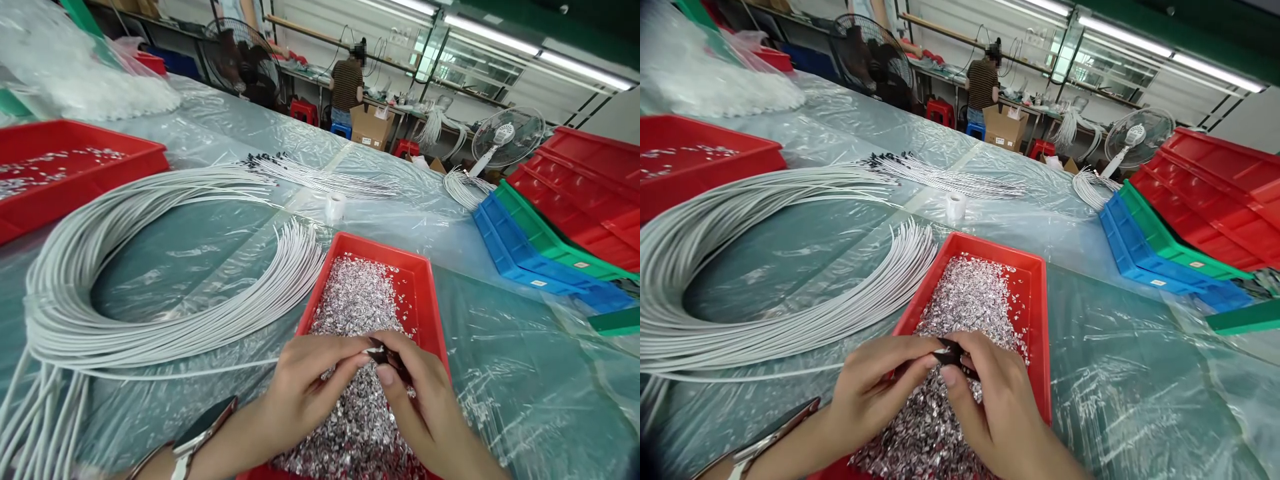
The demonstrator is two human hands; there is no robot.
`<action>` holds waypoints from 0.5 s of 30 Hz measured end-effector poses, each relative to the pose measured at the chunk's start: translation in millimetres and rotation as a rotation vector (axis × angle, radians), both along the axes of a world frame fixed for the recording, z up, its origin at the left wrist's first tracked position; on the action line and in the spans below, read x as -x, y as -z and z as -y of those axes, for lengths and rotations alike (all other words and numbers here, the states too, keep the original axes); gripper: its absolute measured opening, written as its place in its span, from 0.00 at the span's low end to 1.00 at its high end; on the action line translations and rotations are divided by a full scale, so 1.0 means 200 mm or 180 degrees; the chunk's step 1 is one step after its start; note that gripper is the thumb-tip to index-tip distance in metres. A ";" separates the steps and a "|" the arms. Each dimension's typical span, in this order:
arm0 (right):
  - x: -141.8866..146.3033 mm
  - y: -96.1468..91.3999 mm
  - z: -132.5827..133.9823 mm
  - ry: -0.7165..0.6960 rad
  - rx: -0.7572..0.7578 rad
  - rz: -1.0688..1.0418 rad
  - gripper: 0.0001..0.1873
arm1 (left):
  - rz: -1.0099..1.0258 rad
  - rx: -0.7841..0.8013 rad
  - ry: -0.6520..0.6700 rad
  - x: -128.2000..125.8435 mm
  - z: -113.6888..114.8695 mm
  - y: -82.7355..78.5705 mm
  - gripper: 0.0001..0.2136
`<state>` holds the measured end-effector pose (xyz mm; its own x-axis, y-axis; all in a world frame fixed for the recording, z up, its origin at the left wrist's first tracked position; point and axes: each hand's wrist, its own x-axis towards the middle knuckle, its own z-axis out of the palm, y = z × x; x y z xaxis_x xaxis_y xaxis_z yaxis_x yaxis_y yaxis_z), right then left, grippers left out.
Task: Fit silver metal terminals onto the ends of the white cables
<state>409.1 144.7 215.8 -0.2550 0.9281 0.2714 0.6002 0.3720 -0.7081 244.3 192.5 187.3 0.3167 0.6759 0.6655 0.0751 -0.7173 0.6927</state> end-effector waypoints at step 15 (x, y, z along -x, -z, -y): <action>0.02 -0.02 0.04 0.0376 0.0370 -0.0176 0.17 | -0.0138 -0.0349 -0.0139 0.01 0.01 0.02 0.07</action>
<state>406.0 137.3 219.1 -0.1300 0.9766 0.1711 0.5937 0.2149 -0.7754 242.0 190.6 183.5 0.3187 0.6135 0.7225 0.1361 -0.7840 0.6057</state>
